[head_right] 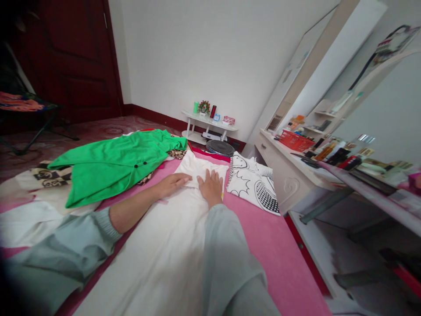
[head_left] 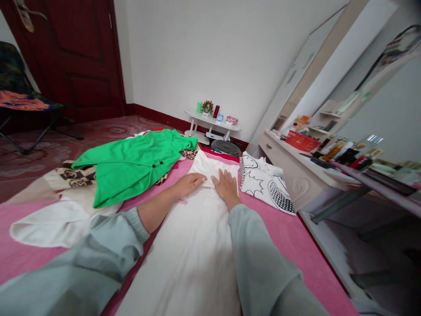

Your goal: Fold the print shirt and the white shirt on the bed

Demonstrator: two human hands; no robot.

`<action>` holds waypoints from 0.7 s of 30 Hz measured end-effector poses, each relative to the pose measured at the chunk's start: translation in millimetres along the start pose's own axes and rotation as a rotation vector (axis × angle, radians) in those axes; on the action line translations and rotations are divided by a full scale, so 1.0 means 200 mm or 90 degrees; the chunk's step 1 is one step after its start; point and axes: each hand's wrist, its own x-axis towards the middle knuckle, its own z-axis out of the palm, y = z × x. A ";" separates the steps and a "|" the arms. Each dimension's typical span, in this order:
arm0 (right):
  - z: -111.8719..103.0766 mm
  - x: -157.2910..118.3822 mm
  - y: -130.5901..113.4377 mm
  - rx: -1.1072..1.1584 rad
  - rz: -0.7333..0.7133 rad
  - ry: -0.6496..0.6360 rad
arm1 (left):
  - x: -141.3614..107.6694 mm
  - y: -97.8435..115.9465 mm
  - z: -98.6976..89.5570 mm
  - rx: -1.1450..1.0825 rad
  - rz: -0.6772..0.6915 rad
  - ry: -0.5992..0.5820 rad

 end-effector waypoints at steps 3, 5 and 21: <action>-0.02 -0.09 0.02 0.014 0.003 -0.005 | -0.03 0.00 0.00 -0.019 -0.031 0.029; -0.04 -0.18 0.04 0.023 -0.016 -0.015 | -0.09 0.01 -0.01 -0.021 -0.044 0.037; -0.39 -1.32 0.33 0.148 -0.444 -0.088 | -1.07 0.40 -0.47 -0.017 0.066 -0.295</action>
